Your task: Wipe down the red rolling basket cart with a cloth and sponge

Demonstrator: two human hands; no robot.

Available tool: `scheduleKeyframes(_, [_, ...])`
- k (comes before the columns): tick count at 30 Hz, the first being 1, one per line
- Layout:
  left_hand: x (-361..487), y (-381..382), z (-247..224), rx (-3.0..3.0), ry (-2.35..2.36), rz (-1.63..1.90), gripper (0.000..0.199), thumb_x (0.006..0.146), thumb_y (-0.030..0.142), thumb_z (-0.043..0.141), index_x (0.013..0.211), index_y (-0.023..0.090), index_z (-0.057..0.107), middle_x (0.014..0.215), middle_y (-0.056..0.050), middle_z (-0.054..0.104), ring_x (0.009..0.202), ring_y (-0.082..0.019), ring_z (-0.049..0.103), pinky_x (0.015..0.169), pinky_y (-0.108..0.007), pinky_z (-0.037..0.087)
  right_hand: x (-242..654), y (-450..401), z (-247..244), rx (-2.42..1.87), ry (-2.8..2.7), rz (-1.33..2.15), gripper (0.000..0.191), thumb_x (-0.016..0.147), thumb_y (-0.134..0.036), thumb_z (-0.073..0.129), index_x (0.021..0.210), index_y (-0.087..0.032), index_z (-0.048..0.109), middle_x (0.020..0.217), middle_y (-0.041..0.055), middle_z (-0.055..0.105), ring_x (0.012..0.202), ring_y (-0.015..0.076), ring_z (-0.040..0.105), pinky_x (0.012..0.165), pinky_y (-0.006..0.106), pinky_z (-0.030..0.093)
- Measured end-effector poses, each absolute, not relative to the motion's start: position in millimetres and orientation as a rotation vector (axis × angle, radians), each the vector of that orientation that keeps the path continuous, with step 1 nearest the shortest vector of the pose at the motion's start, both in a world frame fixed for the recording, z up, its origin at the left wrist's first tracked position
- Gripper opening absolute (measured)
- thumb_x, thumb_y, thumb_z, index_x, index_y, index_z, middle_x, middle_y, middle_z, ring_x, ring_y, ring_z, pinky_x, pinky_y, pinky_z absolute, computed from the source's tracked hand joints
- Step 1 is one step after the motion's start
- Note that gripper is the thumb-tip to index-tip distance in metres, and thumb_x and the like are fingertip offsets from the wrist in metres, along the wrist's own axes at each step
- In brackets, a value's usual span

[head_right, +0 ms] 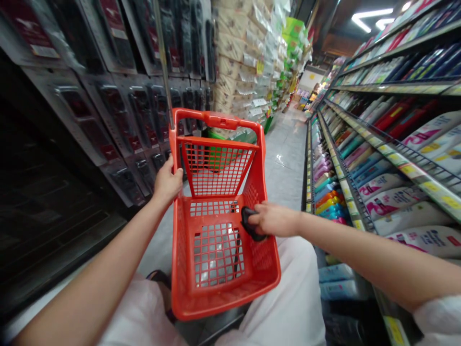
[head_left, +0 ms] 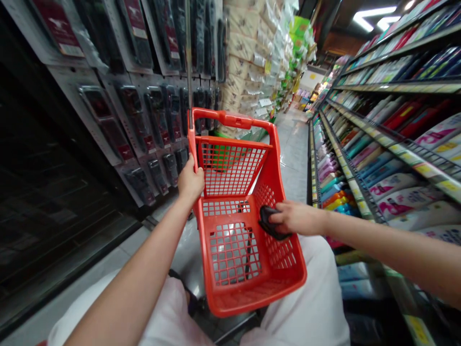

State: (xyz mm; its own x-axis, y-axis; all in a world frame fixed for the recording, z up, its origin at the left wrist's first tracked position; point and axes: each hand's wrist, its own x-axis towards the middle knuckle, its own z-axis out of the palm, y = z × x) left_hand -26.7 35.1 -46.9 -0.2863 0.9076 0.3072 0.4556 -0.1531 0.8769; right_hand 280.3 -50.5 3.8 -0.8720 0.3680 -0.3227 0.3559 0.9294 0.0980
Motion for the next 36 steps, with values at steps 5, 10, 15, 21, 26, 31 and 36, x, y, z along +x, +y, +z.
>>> scheduleKeyframes(5, [-24.4,35.6,-45.5,1.543,1.793,1.424,0.066,0.081,0.015,0.051,0.146,0.017,0.041,0.139,-0.011,0.057,0.131,-0.029,0.050,0.112,-0.043,0.036,281.6,39.5,27.7,1.218,2.665,0.534,0.032,0.094,-0.012,0.043,0.105,-0.017,0.073,0.117,0.0102,0.060,0.096,0.0177,0.047,0.079,0.030,0.033])
scheduleKeyframes(10, [-26.2,36.5,-40.7,1.523,1.831,1.367,0.070,0.083,0.017,0.048,0.151,0.014,0.031,0.144,-0.014,0.050,0.128,-0.029,0.053,0.110,-0.044,0.039,289.8,4.5,7.1,1.354,2.795,0.249,0.039,0.079,-0.009,0.054,0.114,-0.020,0.070,0.130,0.0112,0.052,0.100,0.0222,0.051,0.093,0.037,0.039])
scheduleKeyframes(15, [-35.9,35.0,-38.1,1.620,1.728,1.355,0.066,0.084,0.017,0.044,0.149,0.019,0.035,0.148,-0.007,0.047,0.134,-0.025,0.047,0.112,-0.039,0.037,314.9,-21.9,-20.4,1.320,2.997,0.002,0.050,0.071,-0.005,0.054,0.116,-0.022,0.068,0.135,0.0100,0.049,0.116,0.0256,0.048,0.100,0.040,0.039])
scheduleKeyframes(21, [-39.7,25.1,-39.0,1.604,1.788,1.339,0.067,0.084,0.019,0.045,0.150,0.018,0.034,0.147,-0.009,0.049,0.134,-0.026,0.046,0.112,-0.039,0.036,300.9,36.5,17.7,1.667,2.784,0.412,0.044,0.083,-0.007,0.049,0.121,-0.022,0.065,0.133,0.0109,0.052,0.112,0.0252,0.051,0.093,0.037,0.041])
scheduleKeyframes(26, [-35.0,16.3,-39.5,1.518,1.870,1.270,0.078,0.084,0.021,0.049,0.155,0.013,0.017,0.145,-0.015,0.050,0.133,-0.031,0.047,0.110,-0.045,0.038,257.5,44.7,26.6,1.287,2.527,0.569,0.029,0.094,-0.021,0.046,0.104,-0.021,0.073,0.118,0.0136,0.063,0.109,0.0300,0.051,0.089,0.043,0.039])
scheduleKeyframes(31, [-26.6,7.5,-34.6,1.533,1.898,1.198,0.070,0.087,0.020,0.046,0.153,0.015,0.024,0.147,-0.017,0.047,0.129,-0.034,0.052,0.106,-0.048,0.041,229.3,63.5,-8.8,1.417,2.199,0.358,0.029,0.089,-0.012,0.046,0.099,-0.012,0.074,0.111,0.0185,0.068,0.109,0.0313,0.056,0.090,0.044,0.040])
scheduleKeyframes(36, [-19.9,3.5,-35.8,1.489,1.904,1.238,0.070,0.086,0.016,0.044,0.153,0.018,0.024,0.145,-0.015,0.050,0.127,-0.032,0.054,0.106,-0.049,0.042,202.3,78.4,-76.0,1.451,2.085,0.164,0.029,0.086,-0.017,0.054,0.108,-0.012,0.072,0.119,0.0204,0.066,0.116,0.0337,0.057,0.093,0.045,0.045])
